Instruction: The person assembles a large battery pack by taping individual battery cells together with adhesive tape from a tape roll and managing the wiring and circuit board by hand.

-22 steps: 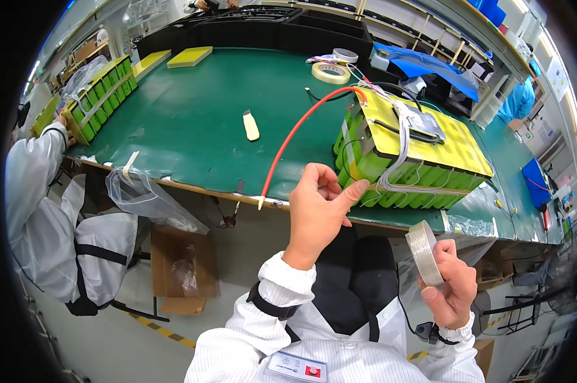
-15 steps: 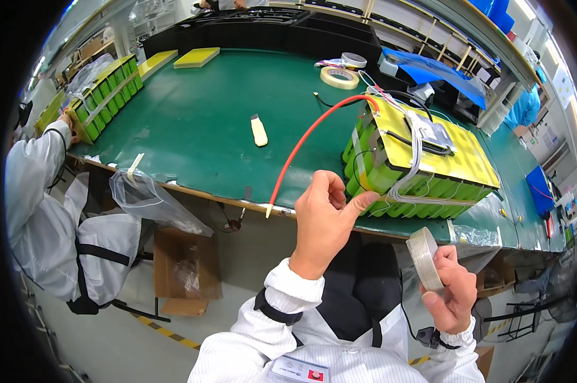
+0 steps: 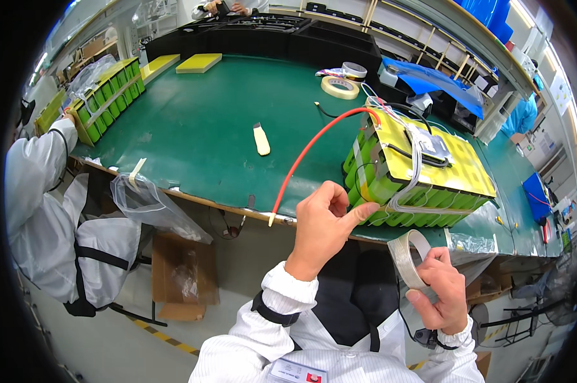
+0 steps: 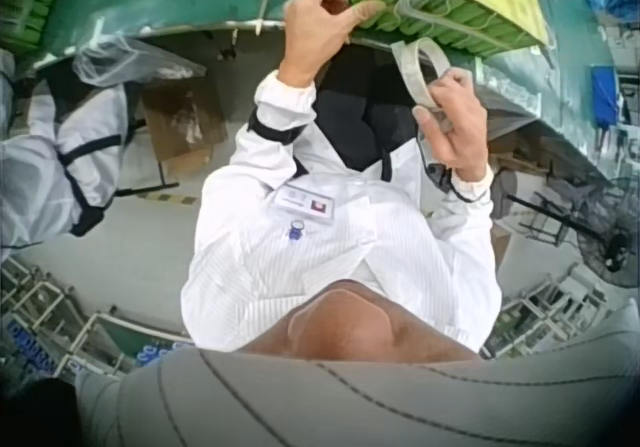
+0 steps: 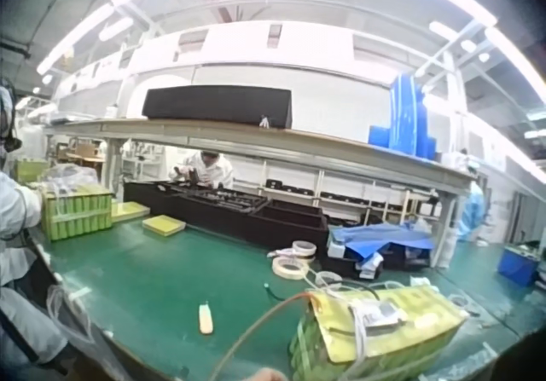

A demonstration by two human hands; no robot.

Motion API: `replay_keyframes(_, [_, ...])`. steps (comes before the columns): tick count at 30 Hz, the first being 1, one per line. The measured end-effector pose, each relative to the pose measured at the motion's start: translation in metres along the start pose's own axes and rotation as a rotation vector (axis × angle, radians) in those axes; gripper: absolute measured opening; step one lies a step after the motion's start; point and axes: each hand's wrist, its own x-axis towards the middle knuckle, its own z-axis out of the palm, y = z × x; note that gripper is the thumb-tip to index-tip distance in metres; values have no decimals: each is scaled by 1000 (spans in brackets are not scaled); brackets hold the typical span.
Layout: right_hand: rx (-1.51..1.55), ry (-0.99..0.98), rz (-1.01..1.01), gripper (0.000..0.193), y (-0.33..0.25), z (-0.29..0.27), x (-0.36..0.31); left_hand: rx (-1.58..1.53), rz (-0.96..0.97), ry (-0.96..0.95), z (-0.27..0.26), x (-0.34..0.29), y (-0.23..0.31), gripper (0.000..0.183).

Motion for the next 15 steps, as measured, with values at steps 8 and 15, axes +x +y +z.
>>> replay_keyframes(8, [-25,0,17,18,-1,-1,-5,-248,-107,-24,-4,-2,7,37])
replay_keyframes(15, [-19,-5,12,19,0,-2,-4,-318,-151,-27,-2,3,7,34])
